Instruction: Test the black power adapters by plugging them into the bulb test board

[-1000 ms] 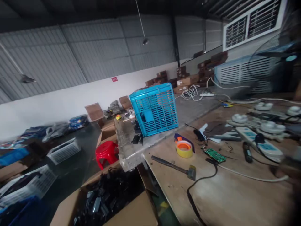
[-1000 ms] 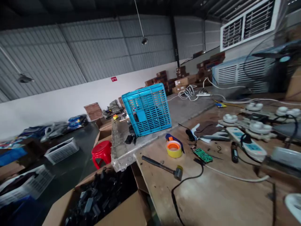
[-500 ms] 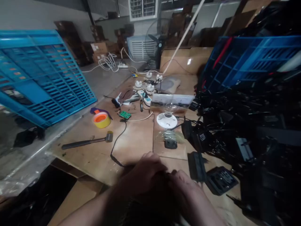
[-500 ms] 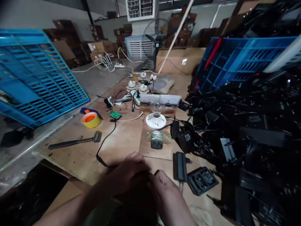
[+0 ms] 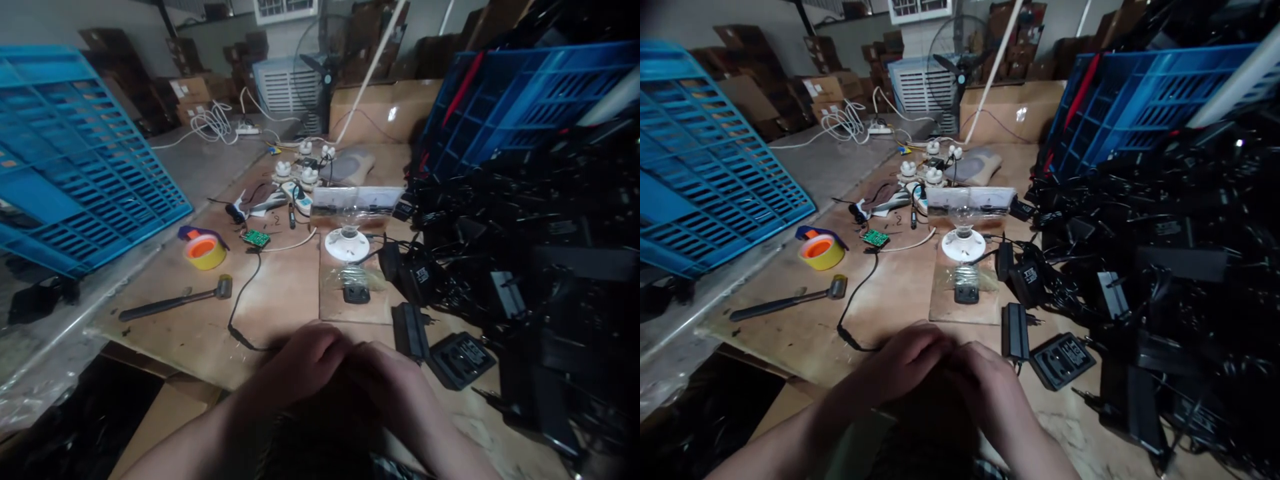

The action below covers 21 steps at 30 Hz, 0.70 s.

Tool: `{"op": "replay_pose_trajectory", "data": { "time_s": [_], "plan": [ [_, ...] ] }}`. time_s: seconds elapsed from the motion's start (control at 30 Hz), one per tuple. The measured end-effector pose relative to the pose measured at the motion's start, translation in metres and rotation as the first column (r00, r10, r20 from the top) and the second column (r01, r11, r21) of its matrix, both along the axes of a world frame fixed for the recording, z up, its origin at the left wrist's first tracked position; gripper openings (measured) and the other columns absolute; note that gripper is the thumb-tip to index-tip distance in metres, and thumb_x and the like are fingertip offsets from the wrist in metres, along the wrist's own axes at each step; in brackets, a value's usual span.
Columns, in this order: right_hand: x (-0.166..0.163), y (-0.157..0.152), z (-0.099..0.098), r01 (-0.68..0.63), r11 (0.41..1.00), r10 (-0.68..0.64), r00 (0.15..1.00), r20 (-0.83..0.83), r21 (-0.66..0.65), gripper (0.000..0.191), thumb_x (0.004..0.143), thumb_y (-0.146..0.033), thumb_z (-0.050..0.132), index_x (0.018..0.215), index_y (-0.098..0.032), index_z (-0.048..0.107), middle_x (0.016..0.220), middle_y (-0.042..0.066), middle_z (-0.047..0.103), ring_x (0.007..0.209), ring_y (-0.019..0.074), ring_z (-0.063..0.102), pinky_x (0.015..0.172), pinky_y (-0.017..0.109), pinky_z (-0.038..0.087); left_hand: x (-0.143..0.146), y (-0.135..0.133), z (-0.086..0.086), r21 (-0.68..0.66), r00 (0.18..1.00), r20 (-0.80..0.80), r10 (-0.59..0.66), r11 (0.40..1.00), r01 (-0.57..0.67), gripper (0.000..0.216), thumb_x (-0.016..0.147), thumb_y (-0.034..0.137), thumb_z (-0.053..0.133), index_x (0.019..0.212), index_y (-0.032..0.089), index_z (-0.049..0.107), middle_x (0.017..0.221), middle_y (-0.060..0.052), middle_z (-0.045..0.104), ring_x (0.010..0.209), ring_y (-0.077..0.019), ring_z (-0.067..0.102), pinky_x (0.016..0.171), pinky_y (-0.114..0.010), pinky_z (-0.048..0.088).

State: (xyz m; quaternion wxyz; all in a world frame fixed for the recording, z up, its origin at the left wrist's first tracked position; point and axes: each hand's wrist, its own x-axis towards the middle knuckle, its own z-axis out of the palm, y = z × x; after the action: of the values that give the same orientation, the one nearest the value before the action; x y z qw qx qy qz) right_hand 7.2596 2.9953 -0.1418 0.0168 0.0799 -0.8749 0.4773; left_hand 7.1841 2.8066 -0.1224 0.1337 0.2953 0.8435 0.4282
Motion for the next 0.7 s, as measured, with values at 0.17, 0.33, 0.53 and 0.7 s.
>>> {"op": "replay_pose_trajectory", "data": {
  "time_s": [0.17, 0.33, 0.53, 0.7],
  "plan": [
    [0.002, -0.011, 0.007, 0.118, 0.99, -0.112, 0.991, 0.076, -0.081, 0.027, 0.072, -0.011, 0.068, 0.096, -0.021, 0.064, 0.094, 0.004, 0.07, 0.083, 0.0221, 0.066, 0.072, 0.033, 0.053, -0.004, 0.002, 0.009, -0.044, 0.986, 0.165, -0.022, 0.999, 0.03, 0.013, 0.082, 0.013, 0.068, 0.089, 0.023, 0.07, 0.086, 0.001, 0.072, 0.082, -0.0192, 0.066, 0.073, -0.028, 0.046],
    [0.0, -0.017, 0.015, 0.198, 0.978, -0.19, 0.976, -0.106, 0.069, 0.044, 0.069, -0.01, 0.082, 0.108, -0.018, 0.063, 0.101, 0.007, 0.073, 0.092, 0.0286, 0.068, 0.083, 0.044, 0.054, 0.001, 0.011, 0.002, -0.02, 0.976, 0.193, 0.104, 0.995, -0.102, 0.01, 0.092, 0.026, 0.061, 0.083, 0.021, 0.061, 0.077, 0.0, 0.069, 0.074, -0.019, 0.066, 0.066, -0.027, 0.048],
    [-0.007, -0.017, 0.023, 0.121, 0.992, -0.12, 0.99, -0.068, 0.019, 0.042, 0.071, -0.005, 0.078, 0.11, -0.02, 0.071, 0.106, 0.006, 0.076, 0.098, 0.0275, 0.07, 0.088, 0.041, 0.053, 0.005, 0.01, -0.003, -0.029, 0.982, 0.149, 0.116, 0.993, -0.113, 0.007, 0.093, 0.027, 0.057, 0.091, 0.022, 0.062, 0.085, -0.003, 0.073, 0.079, -0.0212, 0.069, 0.07, -0.029, 0.05],
    [-0.011, -0.02, 0.027, 0.15, 0.988, -0.151, 0.988, 0.034, 0.033, 0.039, 0.071, -0.012, 0.076, 0.109, -0.02, 0.074, 0.099, 0.005, 0.075, 0.093, 0.0257, 0.067, 0.082, 0.036, 0.051, 0.006, 0.014, -0.007, -0.051, 0.985, 0.096, 0.144, 0.989, -0.14, 0.012, 0.093, 0.03, 0.056, 0.084, 0.022, 0.058, 0.077, -0.003, 0.07, 0.069, -0.0197, 0.064, 0.064, -0.028, 0.047]
  ]
}}
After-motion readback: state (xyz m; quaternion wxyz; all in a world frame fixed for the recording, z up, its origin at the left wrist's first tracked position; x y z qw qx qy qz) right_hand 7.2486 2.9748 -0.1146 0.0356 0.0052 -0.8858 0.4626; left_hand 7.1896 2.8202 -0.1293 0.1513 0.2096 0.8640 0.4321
